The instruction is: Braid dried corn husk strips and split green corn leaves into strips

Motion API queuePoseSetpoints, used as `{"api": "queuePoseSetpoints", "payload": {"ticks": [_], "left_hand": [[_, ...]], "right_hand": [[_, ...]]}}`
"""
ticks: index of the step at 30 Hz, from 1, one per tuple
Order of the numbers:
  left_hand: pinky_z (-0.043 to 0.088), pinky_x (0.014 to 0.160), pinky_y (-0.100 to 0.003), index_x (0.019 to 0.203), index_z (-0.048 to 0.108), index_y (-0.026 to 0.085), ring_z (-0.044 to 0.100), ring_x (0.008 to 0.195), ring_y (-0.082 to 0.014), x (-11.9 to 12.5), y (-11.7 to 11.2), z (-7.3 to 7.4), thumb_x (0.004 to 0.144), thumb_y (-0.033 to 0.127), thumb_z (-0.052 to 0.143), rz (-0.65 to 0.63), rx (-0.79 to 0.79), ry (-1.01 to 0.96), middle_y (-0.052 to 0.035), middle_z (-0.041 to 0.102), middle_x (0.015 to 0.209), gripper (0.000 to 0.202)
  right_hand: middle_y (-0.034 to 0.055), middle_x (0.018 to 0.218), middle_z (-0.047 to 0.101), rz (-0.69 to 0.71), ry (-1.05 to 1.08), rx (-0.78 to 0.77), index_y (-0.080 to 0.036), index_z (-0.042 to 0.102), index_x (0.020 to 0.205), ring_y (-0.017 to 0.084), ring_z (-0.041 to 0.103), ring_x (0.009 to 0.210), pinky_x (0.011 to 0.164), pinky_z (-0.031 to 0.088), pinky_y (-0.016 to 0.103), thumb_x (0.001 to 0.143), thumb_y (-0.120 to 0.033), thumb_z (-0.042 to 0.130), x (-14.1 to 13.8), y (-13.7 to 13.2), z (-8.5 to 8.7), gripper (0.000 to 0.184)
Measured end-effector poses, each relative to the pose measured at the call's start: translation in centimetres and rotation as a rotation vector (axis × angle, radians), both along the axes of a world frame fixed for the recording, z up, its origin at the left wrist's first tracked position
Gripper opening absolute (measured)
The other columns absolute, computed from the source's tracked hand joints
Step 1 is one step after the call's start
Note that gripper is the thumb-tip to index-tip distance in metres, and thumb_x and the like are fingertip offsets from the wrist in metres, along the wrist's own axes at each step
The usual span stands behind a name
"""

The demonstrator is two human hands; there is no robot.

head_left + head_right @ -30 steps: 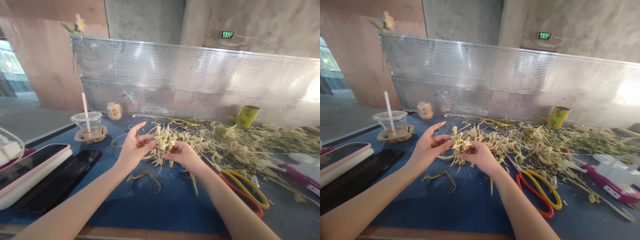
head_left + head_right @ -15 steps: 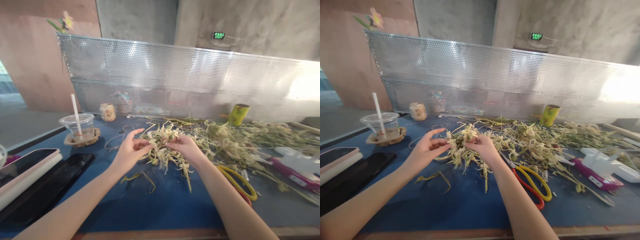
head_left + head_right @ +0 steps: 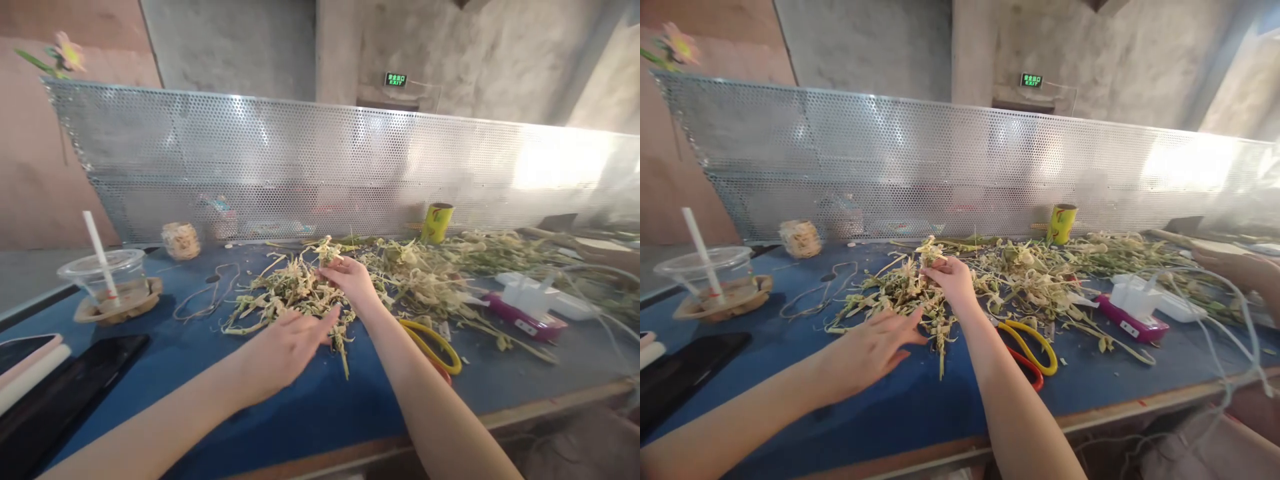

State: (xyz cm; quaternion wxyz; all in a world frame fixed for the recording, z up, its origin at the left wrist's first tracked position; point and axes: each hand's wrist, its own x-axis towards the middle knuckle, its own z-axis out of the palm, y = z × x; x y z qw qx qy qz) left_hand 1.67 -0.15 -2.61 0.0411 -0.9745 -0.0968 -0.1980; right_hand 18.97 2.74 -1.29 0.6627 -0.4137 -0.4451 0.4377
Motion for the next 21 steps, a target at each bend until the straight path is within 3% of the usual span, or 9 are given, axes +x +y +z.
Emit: {"api": "queuePoseSetpoints", "payload": {"ticks": [1,3,7,12,15,18,21], "left_hand": [[0.04,0.085,-0.038,0.133,-0.019,0.018,0.053,0.102,-0.0213,0.9,0.0,-0.3,0.083,0.008,0.035,-0.044,0.017,0.053,-0.0081,0.061,0.108,0.074],[0.039,0.086,-0.04,0.129,-0.029,0.014,0.048,0.109,-0.0234,2.5,0.4,-1.1,0.082,0.005,0.034,-0.012,0.057,0.063,-0.0118,0.056,0.116,0.078],[0.038,0.088,-0.043,0.127,-0.031,0.014,0.049,0.109,-0.0249,4.0,1.7,-2.2,0.079,0.003,0.037,0.031,0.038,0.1,-0.0104,0.061,0.107,0.084],[0.044,0.08,-0.035,0.131,-0.025,0.017,0.055,0.096,-0.0206,3.2,1.4,-1.0,0.079,0.007,0.038,0.054,-0.153,0.06,-0.0067,0.063,0.091,0.082],[0.043,0.082,-0.035,0.129,-0.029,0.018,0.057,0.092,-0.0183,2.3,1.1,0.0,0.08,0.01,0.04,0.125,-0.308,-0.017,-0.0067,0.062,0.095,0.085],[0.035,0.091,-0.042,0.128,-0.031,0.018,0.047,0.109,-0.0226,1.8,1.1,0.1,0.078,0.016,0.049,0.158,-0.353,0.009,-0.0099,0.059,0.11,0.095],[0.024,0.098,-0.047,0.129,-0.028,0.023,0.039,0.118,-0.0216,1.9,1.0,-0.3,0.077,0.016,0.052,0.122,-0.354,0.094,-0.0028,0.064,0.101,0.095]], "right_hand": [[-0.0014,0.06,0.065,-0.027,0.025,0.002,-0.018,0.046,0.062,0.011,0.061,0.057,0.05,0.039,0.019,0.052,-0.024,0.069,0.2,0.1,0.0,0.026],[-0.001,0.062,0.065,-0.058,0.059,0.009,-0.018,0.045,0.063,0.011,0.062,0.058,0.049,0.039,0.019,0.052,-0.025,0.068,0.6,0.2,-0.1,0.026],[-0.001,0.064,0.065,-0.077,0.077,0.027,-0.019,0.044,0.064,0.012,0.062,0.06,0.047,0.037,0.018,0.053,-0.027,0.067,0.8,0.1,0.3,0.027],[0.0014,0.063,0.066,-0.003,0.051,-0.008,-0.017,0.047,0.062,0.014,0.062,0.061,0.049,0.04,0.02,0.05,-0.026,0.07,0.6,-0.1,0.5,0.027],[0.0008,0.059,0.064,0.088,0.029,-0.021,-0.016,0.049,0.06,0.014,0.061,0.059,0.051,0.043,0.022,0.047,-0.025,0.072,0.2,0.1,0.2,0.028],[-0.0013,0.057,0.063,0.128,0.022,-0.023,-0.017,0.049,0.061,0.013,0.06,0.057,0.052,0.044,0.023,0.045,-0.026,0.073,0.1,0.3,0.0,0.03],[-0.0004,0.062,0.065,0.129,0.026,-0.035,-0.017,0.048,0.062,0.012,0.061,0.058,0.051,0.043,0.021,0.046,-0.027,0.073,0.2,0.1,0.1,0.032]]}}
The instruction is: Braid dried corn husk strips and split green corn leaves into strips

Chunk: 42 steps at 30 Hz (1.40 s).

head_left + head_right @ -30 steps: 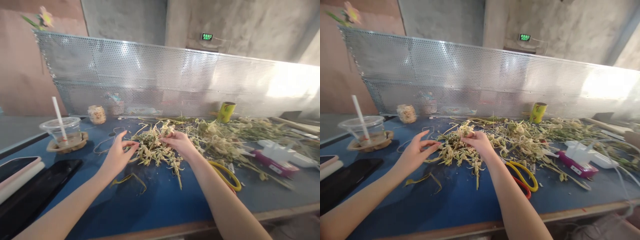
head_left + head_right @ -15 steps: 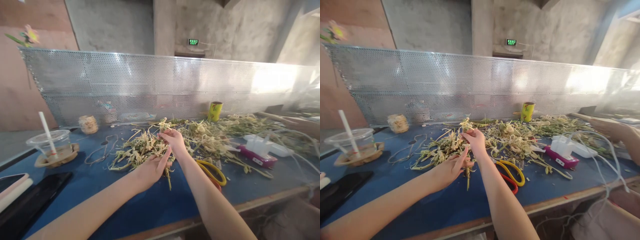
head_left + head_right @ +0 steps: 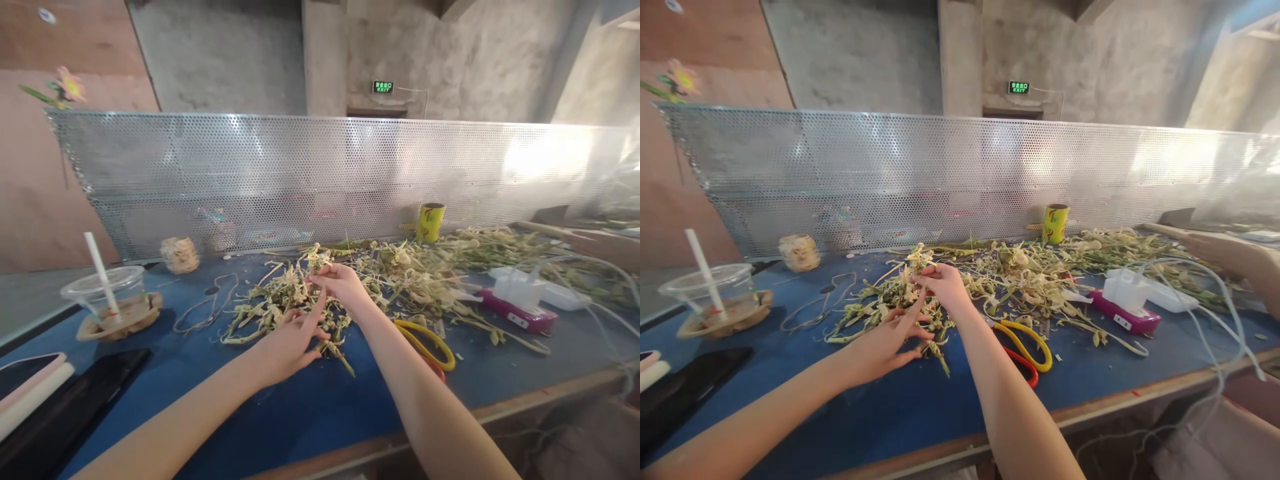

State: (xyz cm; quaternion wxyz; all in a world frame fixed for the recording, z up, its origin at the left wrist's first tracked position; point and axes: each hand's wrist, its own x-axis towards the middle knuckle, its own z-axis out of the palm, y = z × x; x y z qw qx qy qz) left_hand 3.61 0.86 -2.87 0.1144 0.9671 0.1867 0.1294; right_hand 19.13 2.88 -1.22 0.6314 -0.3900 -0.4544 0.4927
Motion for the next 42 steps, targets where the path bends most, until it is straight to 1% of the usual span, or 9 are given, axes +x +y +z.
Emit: {"api": "queuePoseSetpoints", "payload": {"ticks": [3,6,12,18,25,29,32,38,42], "left_hand": [[0.03,0.095,-0.042,0.13,-0.025,0.024,0.048,0.109,-0.0176,0.1,-0.2,0.1,0.078,0.014,0.047,0.04,-0.072,-0.11,0.0001,0.065,0.091,0.09],[0.042,0.082,-0.037,0.131,-0.023,0.024,0.058,0.091,-0.0178,-0.3,-0.2,1.0,0.078,0.016,0.045,0.157,-0.133,-0.243,-0.0031,0.065,0.094,0.087],[0.048,0.064,-0.033,0.134,-0.016,0.022,0.06,0.065,-0.0159,-2.3,0.8,2.6,0.076,0.016,0.046,0.316,-0.145,-0.336,-0.0085,0.065,0.093,0.085],[0.05,0.062,-0.028,0.135,-0.011,0.022,0.061,0.077,-0.0174,-3.3,1.8,2.5,0.073,0.021,0.055,0.385,-0.249,-0.546,-0.0056,0.065,0.088,0.091],[0.051,0.068,-0.032,0.136,-0.009,0.024,0.061,0.083,-0.019,-3.9,2.8,2.4,0.072,0.02,0.056,0.427,-0.264,-0.543,-0.0069,0.065,0.095,0.091],[0.05,0.069,-0.035,0.136,-0.008,0.023,0.062,0.078,-0.0196,-4.0,2.7,2.3,0.071,0.025,0.057,0.423,-0.336,-0.467,-0.0063,0.067,0.088,0.091],[0.05,0.072,-0.036,0.137,-0.004,0.02,0.062,0.081,-0.0207,-4.2,2.9,2.3,0.071,0.027,0.056,0.431,-0.361,-0.448,-0.0072,0.067,0.089,0.089],[0.051,0.069,-0.035,0.136,-0.007,0.021,0.062,0.079,-0.0203,-4.3,3.0,2.2,0.069,0.023,0.058,0.429,-0.369,-0.475,-0.0086,0.065,0.092,0.094],[0.05,0.07,-0.035,0.136,-0.007,0.023,0.062,0.078,-0.0191,-4.2,2.6,2.4,0.07,0.027,0.06,0.435,-0.35,-0.445,-0.0042,0.067,0.084,0.094]], "right_hand": [[-0.0012,0.061,0.064,-0.017,-0.028,0.006,-0.017,0.048,0.062,0.011,0.06,0.057,0.049,0.042,0.02,0.047,-0.028,0.073,0.1,-0.4,0.3,0.031],[-0.0026,0.059,0.062,0.013,-0.063,0.024,-0.017,0.05,0.061,0.01,0.059,0.058,0.05,0.041,0.019,0.048,-0.028,0.073,0.1,-0.9,0.6,0.028],[0.0049,0.077,0.067,0.143,-0.051,-0.01,-0.016,0.048,0.061,0.014,0.063,0.072,0.058,0.043,0.021,0.051,-0.029,0.073,0.0,-1.5,0.9,0.03],[0.0081,0.085,0.066,0.225,-0.077,-0.041,-0.015,0.049,0.06,0.016,0.062,0.082,0.058,0.043,0.021,0.054,-0.025,0.073,0.0,-1.7,0.7,0.026],[0.001,0.063,0.062,0.163,-0.166,-0.151,-0.015,0.053,0.06,0.009,0.055,0.055,0.048,0.04,0.02,0.052,-0.025,0.073,0.0,-1.4,0.3,0.024],[-0.0016,0.056,0.059,0.185,-0.311,-0.158,-0.015,0.056,0.061,0.006,0.049,0.046,0.044,0.037,0.019,0.055,-0.026,0.072,0.0,-1.3,0.0,0.02],[-0.0036,0.047,0.055,0.174,-0.415,-0.162,-0.015,0.058,0.059,0.005,0.046,0.042,0.04,0.035,0.019,0.057,-0.026,0.07,0.1,-1.2,-0.2,0.017],[-0.0052,0.039,0.054,0.017,-0.649,-0.218,-0.017,0.054,0.055,0.008,0.045,0.036,0.036,0.033,0.02,0.052,-0.019,0.071,0.2,-0.7,-1.0,0.018],[-0.0064,0.038,0.052,-0.049,-0.724,-0.227,-0.018,0.054,0.065,0.01,0.044,0.035,0.037,0.032,0.022,0.05,-0.012,0.07,0.2,-0.5,-1.5,0.023]]}}
